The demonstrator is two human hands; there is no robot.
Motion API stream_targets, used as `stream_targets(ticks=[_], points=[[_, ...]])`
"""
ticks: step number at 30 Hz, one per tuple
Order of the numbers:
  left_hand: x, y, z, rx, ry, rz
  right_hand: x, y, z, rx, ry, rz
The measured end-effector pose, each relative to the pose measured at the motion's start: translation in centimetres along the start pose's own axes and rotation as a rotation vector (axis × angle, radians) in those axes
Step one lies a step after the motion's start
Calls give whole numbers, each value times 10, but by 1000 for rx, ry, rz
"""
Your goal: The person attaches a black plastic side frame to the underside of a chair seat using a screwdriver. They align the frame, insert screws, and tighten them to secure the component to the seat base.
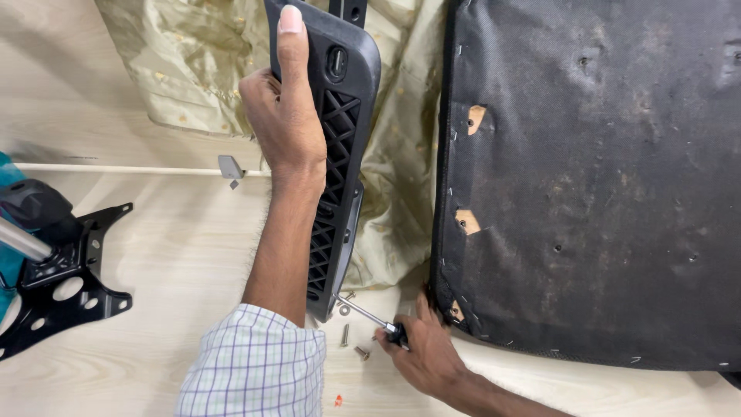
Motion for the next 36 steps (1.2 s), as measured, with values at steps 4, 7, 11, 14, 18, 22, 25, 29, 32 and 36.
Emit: stream_targets(ticks=[4,7,11,14,18,22,25,29,32,36], points=[[7,3,-6,-5,52,-2,0,27,5,-30,112,117],[13,6,-13,-1,34,-17,-3,38,8,-68,174,129],[20,9,-14,16,10,-31,-9,35,14,41,51,147],[25,8,-13,25,11,-21,-10,24,12,57,31,-25],[29,8,-10,25,18,-1,-12,7,9,193,-16,-141],[27,9,-6,19,-29,-12,-7,-13,11,320,15,-313],[21,8,2,3,-60,-10,-6,-22,6,369,66,-295],[7,1,18,-36,-110,-44,-8,-29,-2,352,171,-204],[-6,-5,37,-76,-165,-67,-17,-33,-6,325,181,-153],[-18,-18,64,-111,-194,-164,-40,-38,-13,165,356,-47]])
Point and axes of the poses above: each hand's wrist, its own y-axis towards the middle knuckle, its own z-axis out of the palm, x = y × z, the point moved 3 cm from there along y, towards the middle knuckle, and after that the axes turned 14 degrees about y, right-handed, at the moved point
